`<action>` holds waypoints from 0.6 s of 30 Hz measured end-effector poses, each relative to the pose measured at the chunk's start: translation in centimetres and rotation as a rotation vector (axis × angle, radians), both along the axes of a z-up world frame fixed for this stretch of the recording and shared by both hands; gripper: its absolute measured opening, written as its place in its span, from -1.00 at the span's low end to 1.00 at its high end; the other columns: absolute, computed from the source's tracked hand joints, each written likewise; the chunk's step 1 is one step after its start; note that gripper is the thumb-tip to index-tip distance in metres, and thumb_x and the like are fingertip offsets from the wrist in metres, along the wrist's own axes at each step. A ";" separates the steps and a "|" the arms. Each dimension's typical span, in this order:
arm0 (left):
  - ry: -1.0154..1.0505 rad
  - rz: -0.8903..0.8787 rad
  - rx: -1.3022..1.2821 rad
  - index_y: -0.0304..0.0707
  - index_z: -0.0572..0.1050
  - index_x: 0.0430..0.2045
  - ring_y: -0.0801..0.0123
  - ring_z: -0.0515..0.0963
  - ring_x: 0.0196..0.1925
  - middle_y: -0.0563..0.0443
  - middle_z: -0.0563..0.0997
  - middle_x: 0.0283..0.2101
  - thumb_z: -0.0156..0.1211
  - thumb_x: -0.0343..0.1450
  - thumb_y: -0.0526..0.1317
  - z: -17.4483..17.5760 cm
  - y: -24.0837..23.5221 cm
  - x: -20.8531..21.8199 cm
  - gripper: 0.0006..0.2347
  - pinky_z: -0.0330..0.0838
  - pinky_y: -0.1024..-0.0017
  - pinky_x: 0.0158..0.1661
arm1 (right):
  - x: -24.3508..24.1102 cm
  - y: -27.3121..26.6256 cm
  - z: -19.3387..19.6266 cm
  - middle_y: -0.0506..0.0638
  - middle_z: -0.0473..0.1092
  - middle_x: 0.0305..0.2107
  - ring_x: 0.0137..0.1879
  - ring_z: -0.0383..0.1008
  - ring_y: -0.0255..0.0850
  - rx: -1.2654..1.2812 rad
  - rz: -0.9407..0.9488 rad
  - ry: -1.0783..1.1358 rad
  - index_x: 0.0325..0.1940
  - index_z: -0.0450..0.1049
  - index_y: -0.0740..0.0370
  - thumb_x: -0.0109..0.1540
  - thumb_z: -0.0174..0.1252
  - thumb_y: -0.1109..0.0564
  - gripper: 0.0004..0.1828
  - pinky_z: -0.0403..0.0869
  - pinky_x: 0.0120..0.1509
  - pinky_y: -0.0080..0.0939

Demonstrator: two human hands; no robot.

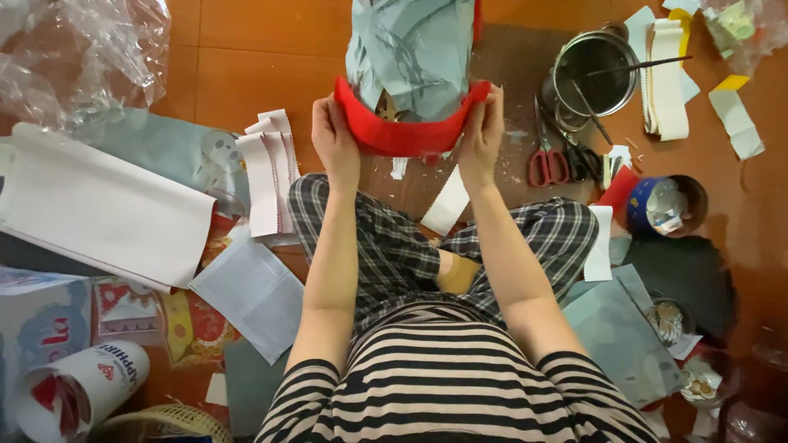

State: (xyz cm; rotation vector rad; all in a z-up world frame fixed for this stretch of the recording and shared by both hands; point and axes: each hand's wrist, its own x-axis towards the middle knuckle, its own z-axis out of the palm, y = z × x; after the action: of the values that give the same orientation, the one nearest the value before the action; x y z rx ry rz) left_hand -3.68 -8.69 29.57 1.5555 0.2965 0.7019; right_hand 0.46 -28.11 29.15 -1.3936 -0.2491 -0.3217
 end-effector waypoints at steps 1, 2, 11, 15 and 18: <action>0.017 0.014 0.030 -0.28 0.49 -0.23 0.40 0.42 -0.10 -0.07 0.49 -0.22 -0.02 0.71 -0.15 -0.9 0.1 0.3 -0.77 0.35 0.34 0.03 | 0.3 0.2 -0.2 0.00 0.32 -0.02 0.04 0.30 -0.26 -0.037 -0.039 -0.010 -0.07 0.34 0.15 0.62 -0.11 -0.09 -0.67 0.33 0.18 -0.19; 0.036 0.028 0.058 -0.22 0.46 -0.25 0.41 0.39 -0.20 0.01 0.41 -0.30 -0.05 0.71 -0.15 -1.9 0.3 0.4 -0.79 0.33 0.38 -0.06 | 0.5 0.4 -0.4 0.02 0.31 -0.05 0.02 0.29 -0.24 -0.075 -0.077 -0.019 -0.09 0.33 0.18 0.62 -0.15 -0.10 -0.64 0.30 0.18 -0.19; 0.131 -0.202 -0.124 -0.37 0.41 -0.19 0.23 0.51 0.28 -0.17 0.47 0.44 -0.08 0.71 -0.15 -2.3 2.1 1.1 -0.76 0.38 0.38 0.28 | 1.5 0.2 -3.0 -0.07 0.30 0.13 0.17 0.29 -0.24 -0.011 0.001 0.112 -0.02 0.27 0.17 0.59 -0.10 0.00 -0.78 0.26 0.40 -0.22; 0.204 -0.206 -0.106 -0.41 0.52 -0.11 0.48 0.47 -0.13 0.01 0.63 -0.06 -0.05 0.68 -0.11 -1.3 2.4 1.5 -0.71 0.41 0.50 -0.06 | 2.6 -0.7 -6.0 0.08 0.24 0.27 0.34 0.24 -0.09 0.048 0.105 0.159 0.13 0.18 0.15 0.60 -0.10 -0.04 -0.78 0.19 0.53 -0.04; 0.224 -0.223 -0.107 -0.40 0.54 -0.10 0.52 0.43 -0.18 0.10 0.58 -0.20 -0.02 0.68 -0.13 -2.1 2.8 1.7 -0.73 0.39 0.53 -0.11 | 3.3 -1.0 -7.5 0.23 0.02 0.60 0.71 0.00 0.13 0.003 0.246 0.252 0.68 -0.03 0.17 0.54 -0.22 -0.50 -0.12 0.06 0.77 0.23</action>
State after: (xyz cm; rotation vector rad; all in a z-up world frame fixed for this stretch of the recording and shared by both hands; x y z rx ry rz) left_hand -2.01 -5.87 27.49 1.5377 0.3148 0.3331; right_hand 3.78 -29.13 21.65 -1.3680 -0.2083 0.0574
